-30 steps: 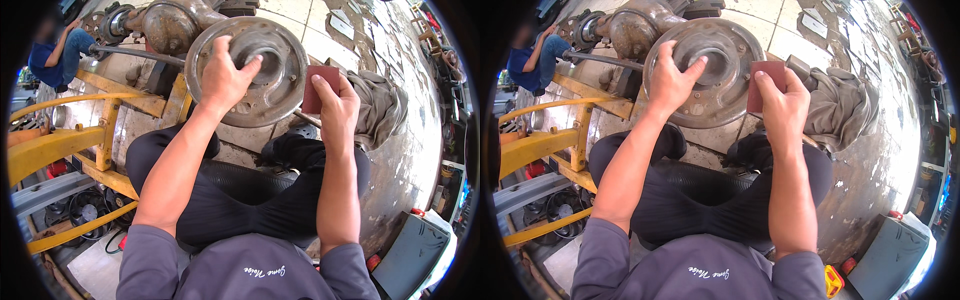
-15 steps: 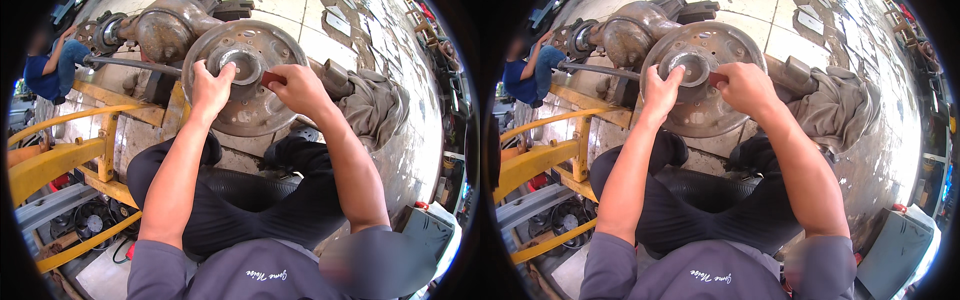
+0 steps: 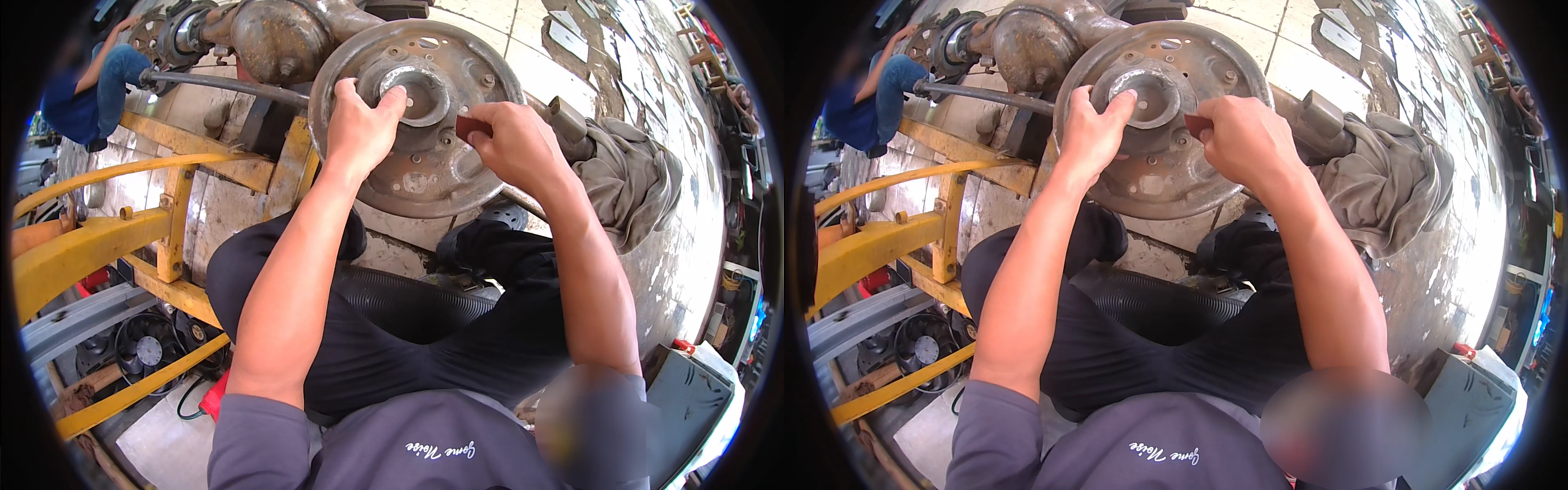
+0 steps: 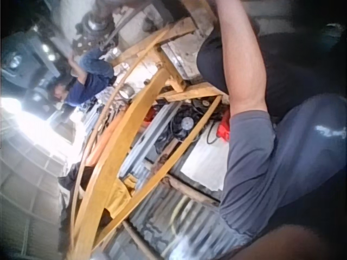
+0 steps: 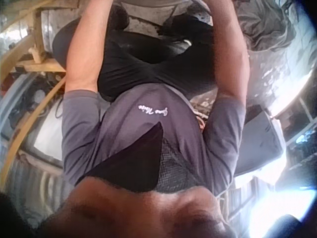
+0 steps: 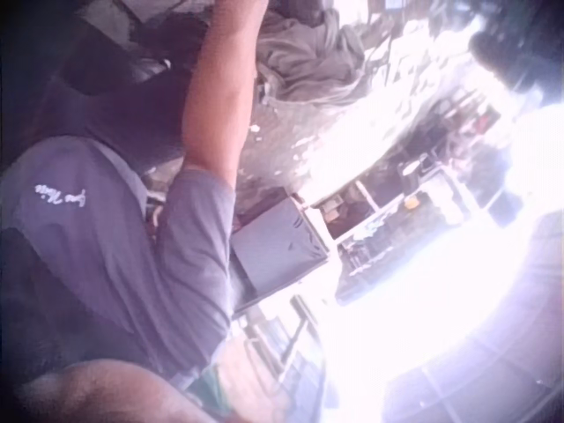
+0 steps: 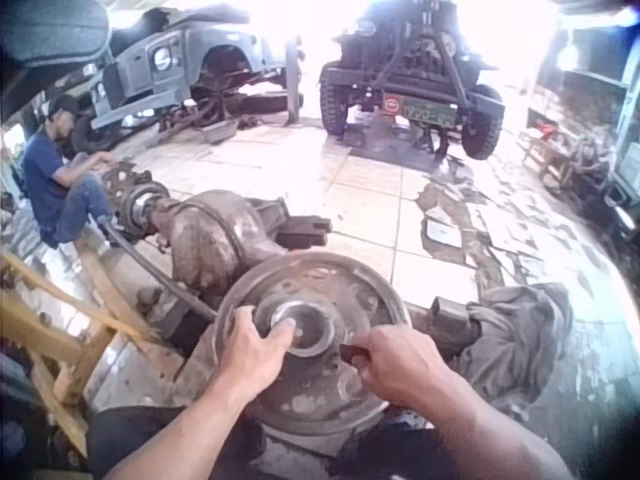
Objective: The person scrubs a vehicle axle assembly with a sanding block while sitting on the floor. They rotate the assembly to clean different sections, including the central hub and outer rim.
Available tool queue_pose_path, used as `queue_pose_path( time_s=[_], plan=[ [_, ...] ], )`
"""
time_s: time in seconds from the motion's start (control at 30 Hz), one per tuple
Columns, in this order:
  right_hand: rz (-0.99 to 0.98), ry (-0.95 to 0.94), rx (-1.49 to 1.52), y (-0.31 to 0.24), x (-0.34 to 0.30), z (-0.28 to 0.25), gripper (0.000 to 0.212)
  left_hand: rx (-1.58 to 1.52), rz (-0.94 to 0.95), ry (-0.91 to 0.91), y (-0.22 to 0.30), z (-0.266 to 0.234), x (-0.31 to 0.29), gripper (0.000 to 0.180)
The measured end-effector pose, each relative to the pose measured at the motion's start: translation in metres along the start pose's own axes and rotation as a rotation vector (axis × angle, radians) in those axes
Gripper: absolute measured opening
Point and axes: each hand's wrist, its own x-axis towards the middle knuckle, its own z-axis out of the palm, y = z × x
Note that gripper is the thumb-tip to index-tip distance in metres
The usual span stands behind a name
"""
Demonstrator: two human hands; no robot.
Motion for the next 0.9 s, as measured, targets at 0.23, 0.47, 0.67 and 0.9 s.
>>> queue_pose_path(
  time_s=[0.23, 0.47, 0.67, 0.9],
  plan=[
    [0.008, 0.016, 0.067, 0.004, 0.005, 0.016, 0.024, 0.021, 0.039, 0.032, -0.002, 0.003, 0.002, 0.079],
    [0.162, -0.073, 0.273, -0.001, 0.000, 0.001, 0.026, 0.051, 0.018, 0.042, -0.006, 0.002, 0.001, 0.081],
    [0.202, -0.185, 0.353, 0.004, 0.002, 0.005, 0.026, 0.093, 0.049, 0.052, 0.001, 0.004, 0.000, 0.084],
    [0.209, 0.032, 0.474, 0.005, 0.000, 0.012, 0.031, 0.067, 0.025, 0.052, 0.000, 0.007, -0.002, 0.085]
  ],
)
